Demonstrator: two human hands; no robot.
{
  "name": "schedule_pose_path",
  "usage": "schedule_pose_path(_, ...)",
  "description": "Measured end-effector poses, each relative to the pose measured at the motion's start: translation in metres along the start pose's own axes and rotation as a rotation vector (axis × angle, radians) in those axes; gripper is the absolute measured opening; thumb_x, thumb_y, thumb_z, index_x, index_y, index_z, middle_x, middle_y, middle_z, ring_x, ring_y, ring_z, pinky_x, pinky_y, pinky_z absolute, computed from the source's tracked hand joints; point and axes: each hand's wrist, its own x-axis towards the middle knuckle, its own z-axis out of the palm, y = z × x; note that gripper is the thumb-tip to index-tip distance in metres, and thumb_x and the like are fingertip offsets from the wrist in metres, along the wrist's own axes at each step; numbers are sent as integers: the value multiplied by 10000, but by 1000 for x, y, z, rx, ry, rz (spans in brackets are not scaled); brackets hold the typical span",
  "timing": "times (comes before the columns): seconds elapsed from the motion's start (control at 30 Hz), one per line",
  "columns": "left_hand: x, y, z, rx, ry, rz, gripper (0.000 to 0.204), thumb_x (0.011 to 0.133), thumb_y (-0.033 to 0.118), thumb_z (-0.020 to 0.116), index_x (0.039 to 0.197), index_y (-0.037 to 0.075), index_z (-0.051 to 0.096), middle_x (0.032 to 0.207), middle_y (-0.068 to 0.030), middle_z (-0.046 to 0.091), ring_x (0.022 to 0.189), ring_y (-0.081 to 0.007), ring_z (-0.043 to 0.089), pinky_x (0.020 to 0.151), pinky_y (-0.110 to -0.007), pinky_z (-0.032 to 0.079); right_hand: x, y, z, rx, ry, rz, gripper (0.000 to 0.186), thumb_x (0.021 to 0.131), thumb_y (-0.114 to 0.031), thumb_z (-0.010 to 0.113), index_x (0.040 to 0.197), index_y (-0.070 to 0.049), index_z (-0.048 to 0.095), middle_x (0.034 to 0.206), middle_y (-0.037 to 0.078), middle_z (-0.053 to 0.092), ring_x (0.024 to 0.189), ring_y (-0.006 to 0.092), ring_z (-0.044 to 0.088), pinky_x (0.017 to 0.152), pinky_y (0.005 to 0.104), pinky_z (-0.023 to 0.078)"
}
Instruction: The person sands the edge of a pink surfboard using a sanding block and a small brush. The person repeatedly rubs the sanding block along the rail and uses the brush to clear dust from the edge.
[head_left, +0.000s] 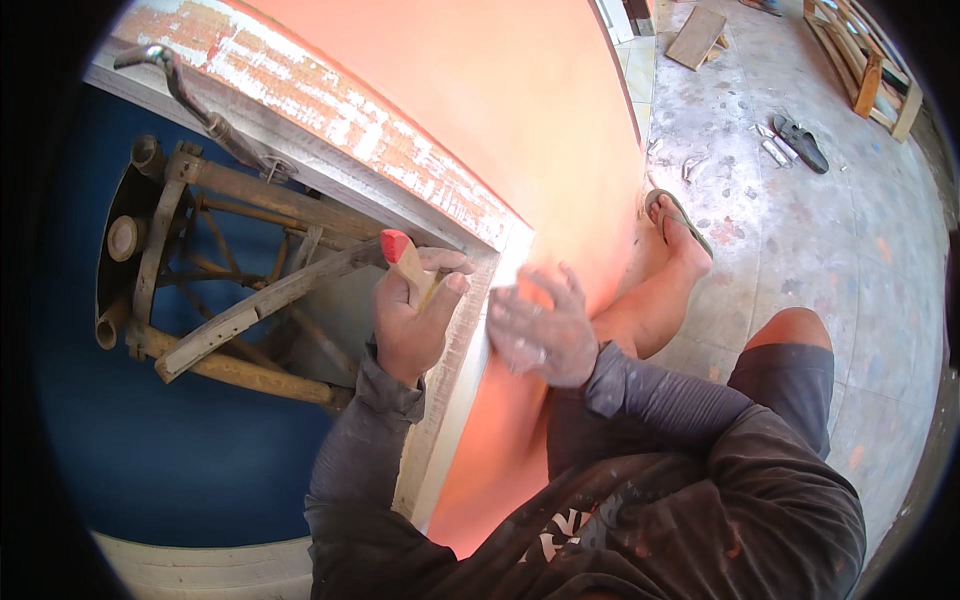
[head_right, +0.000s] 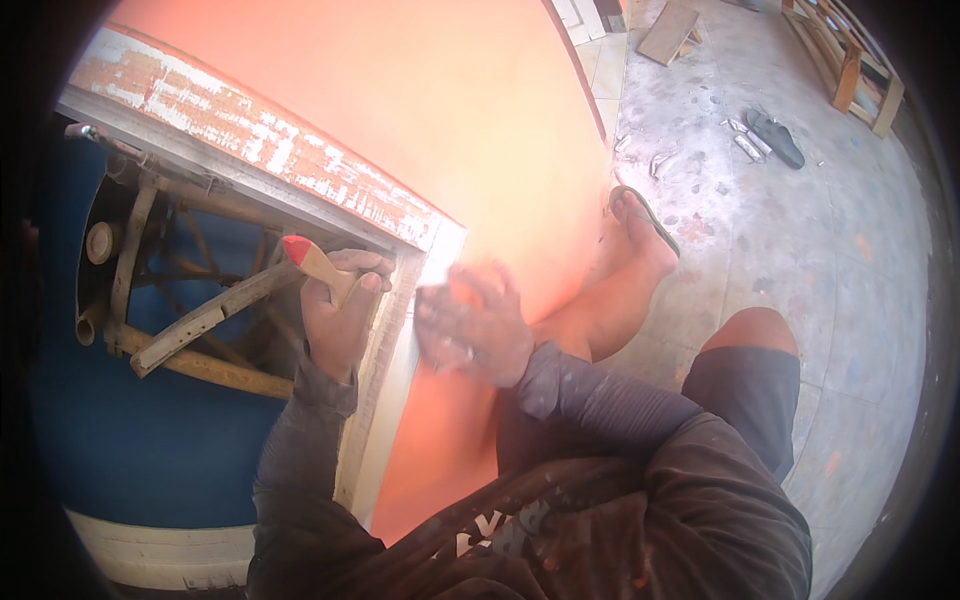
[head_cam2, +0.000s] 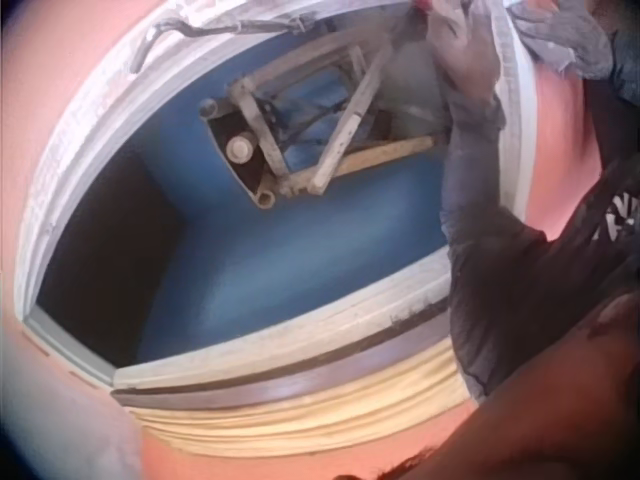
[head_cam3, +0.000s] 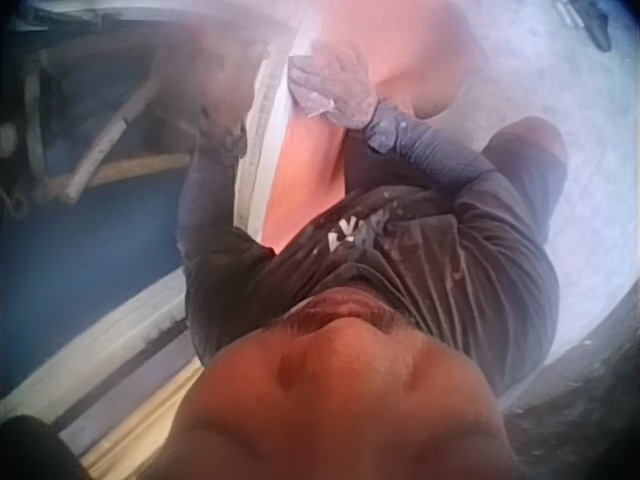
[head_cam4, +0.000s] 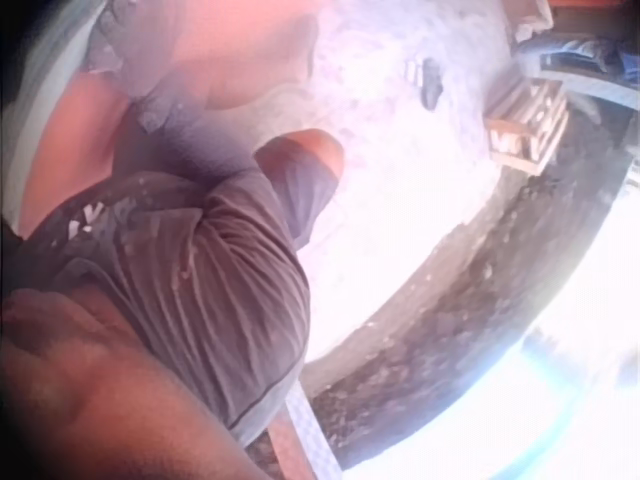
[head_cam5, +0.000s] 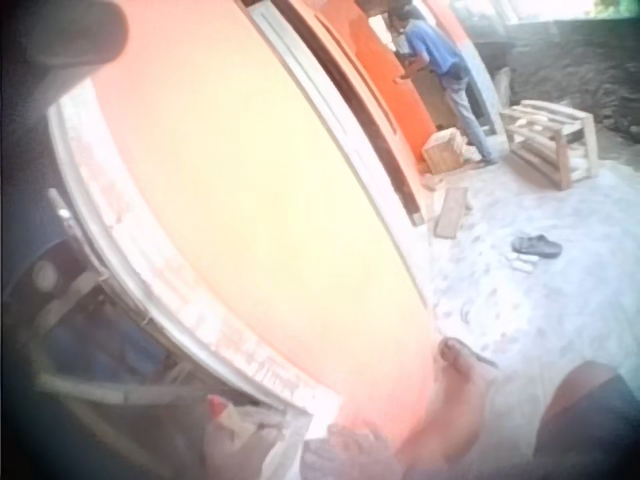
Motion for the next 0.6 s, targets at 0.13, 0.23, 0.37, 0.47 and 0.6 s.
schedule_pose_path(0.13,-1,-2,0,-19,6,16,118,907,36,672,1015,-13,671,993,-92,702,948,-163,649,870,-320,509,-4,-1,-1,1,-60,-104,587,775,-302,782,1345,-283,641,1456,-67,575,1424,319,407,1161,627,151)
schedule_pose_path(0.23,-3,-1,0,36,-10,6,121,908,29,666,1021,-14,668,1005,-100,698,956,-171,649,881,-327,511,11,26,-5,-168,60,-20,587,787,-303,780,1355,-277,633,1457,-52,580,1420,335,405,1149,637,156)
schedule_pose_path(0.37,-1,-1,0,-10,0,-4,115,907,29,671,1013,-14,671,1000,-92,701,946,-166,650,874,-322,509,10,12,-5,-73,28,61,610,782,-302,786,1370,-277,625,1450,-47,587,1426,335,399,1147,639,152)
schedule_pose_path(0.47,-2,-3,-1,-40,5,11,111,906,30,675,1006,-16,672,993,-89,704,941,-163,650,870,-320,508,-8,-11,3,86,-100,-95,617,771,-304,791,1366,-284,629,1449,-68,585,1433,327,394,1156,635,140)
schedule_pose_path(0.6,0,2,1,36,-11,28,115,908,23,667,1015,-17,671,1002,-102,703,959,-170,649,885,-330,509,8,24,-4,-85,-4,-107,630,760,-317,798,1366,-292,627,1443,-69,590,1432,324,395,1159,635,138)
